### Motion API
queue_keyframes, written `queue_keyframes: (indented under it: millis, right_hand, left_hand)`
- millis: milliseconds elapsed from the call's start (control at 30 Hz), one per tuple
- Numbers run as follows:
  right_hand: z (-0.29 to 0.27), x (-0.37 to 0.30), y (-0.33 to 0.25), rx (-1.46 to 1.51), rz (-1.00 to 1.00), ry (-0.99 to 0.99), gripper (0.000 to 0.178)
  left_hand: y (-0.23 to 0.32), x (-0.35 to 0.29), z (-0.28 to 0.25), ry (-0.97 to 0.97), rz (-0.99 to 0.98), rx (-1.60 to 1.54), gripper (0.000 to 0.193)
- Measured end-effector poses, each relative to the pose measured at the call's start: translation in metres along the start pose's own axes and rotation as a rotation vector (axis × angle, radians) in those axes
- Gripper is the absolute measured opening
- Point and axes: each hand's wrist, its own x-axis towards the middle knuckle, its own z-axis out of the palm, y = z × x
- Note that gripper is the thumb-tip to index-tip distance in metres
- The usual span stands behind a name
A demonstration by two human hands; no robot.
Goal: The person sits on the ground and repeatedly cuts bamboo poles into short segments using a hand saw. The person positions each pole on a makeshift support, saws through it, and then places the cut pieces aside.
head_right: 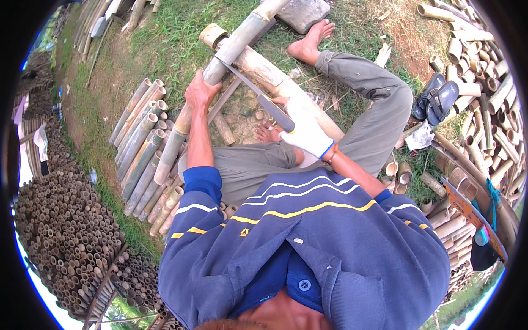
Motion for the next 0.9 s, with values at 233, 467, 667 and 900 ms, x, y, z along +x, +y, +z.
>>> queue_keyframes:
  millis: [233,467,667,900]
  right_hand:
    - [-0.034,-0.042,-0.031,0.094,0.395,-0.154,0.071]
    - [0.088,0.134,0.082,0.056,0.100,0.040,0.055]
    - [0.040,0.047,0.018,0.206,0.340,-0.206,0.069]
    - [0.042,-0.031,0.063,-0.058,0.084,-0.256,0.080]
  left_hand:
    - [0.011,0.001,-0.002,-0.001,-0.019,-0.019,0.069]
    - [-0.009,0.007,0.017,0.041,-0.005,-0.097,0.075]
    - [-0.038,0.017,-0.006,0.112,-0.120,-0.123,0.080]
    - [-0.036,-0.004,-0.063,-0.054,0.032,-0.309,0.089]
